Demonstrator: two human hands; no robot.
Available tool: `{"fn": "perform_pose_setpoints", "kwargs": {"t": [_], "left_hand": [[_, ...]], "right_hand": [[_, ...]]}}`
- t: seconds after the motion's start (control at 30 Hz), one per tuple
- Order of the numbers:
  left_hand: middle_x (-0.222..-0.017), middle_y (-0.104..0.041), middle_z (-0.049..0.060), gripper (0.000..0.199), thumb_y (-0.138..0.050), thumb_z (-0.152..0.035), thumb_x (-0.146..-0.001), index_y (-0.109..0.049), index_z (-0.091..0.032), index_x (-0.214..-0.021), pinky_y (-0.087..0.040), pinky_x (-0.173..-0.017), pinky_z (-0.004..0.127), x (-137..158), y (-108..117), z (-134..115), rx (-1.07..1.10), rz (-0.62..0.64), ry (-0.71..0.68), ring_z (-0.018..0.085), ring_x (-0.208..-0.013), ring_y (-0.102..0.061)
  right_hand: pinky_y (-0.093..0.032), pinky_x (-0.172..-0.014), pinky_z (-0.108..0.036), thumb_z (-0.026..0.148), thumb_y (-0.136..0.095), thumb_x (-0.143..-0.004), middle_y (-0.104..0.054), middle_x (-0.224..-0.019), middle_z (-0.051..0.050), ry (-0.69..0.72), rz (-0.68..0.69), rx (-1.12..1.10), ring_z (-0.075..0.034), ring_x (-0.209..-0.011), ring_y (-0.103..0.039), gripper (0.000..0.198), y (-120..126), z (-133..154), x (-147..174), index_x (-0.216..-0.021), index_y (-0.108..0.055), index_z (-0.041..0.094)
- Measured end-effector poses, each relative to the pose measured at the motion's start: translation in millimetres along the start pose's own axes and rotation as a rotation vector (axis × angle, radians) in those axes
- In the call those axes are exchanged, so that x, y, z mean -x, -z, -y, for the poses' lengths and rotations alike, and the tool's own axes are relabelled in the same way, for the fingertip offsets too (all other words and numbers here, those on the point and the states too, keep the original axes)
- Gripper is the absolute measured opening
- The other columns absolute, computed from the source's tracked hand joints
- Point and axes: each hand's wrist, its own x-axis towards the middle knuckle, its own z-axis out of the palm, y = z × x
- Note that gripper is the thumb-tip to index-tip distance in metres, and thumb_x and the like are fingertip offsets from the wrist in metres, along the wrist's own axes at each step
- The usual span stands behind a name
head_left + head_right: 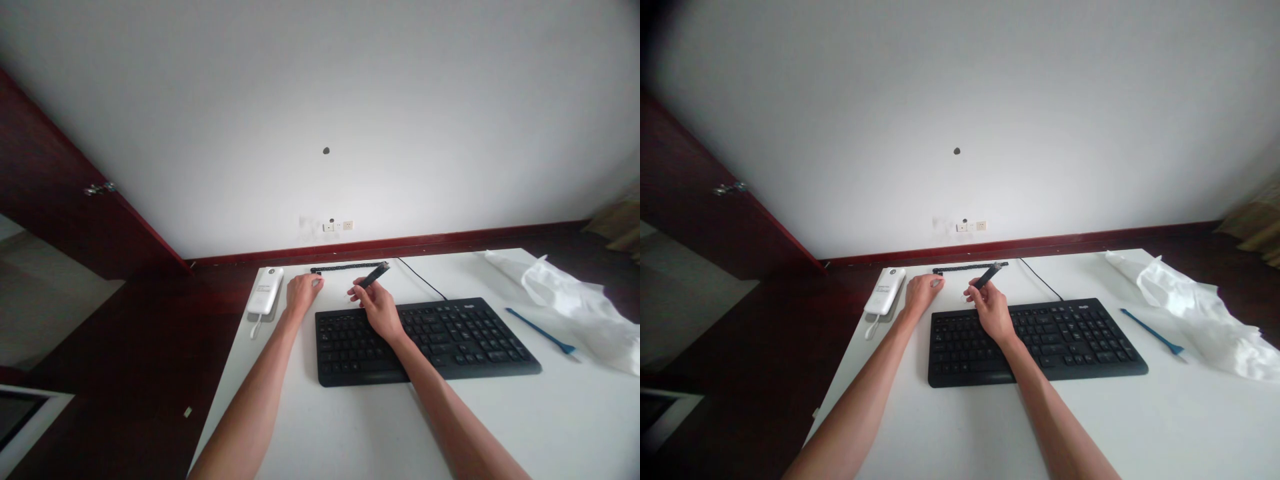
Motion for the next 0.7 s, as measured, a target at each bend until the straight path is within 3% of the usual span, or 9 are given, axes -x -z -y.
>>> {"fn": "perform_pose_setpoints", "kwargs": {"t": [0.7], "left_hand": [[-0.098, -0.080, 0.004, 0.022, -0.060, -0.036, -0.095, -0.081, -0.031, -0.101, -0.041, -0.075, 0.029, -0.4, 2.8, -0.9, -0.002, 0.008, 0.027, 0.021, -0.086, -0.068]], "right_hand": [[-0.054, -0.065, -0.034, 0.055, -0.057, -0.097, -0.078, -0.093, -0.012, -0.010, 0.002, -0.007, -0.025, -0.079, -0.074, 0.039, 0.2, -0.4, 0.0, -0.111, -0.060, 0.019]]}}
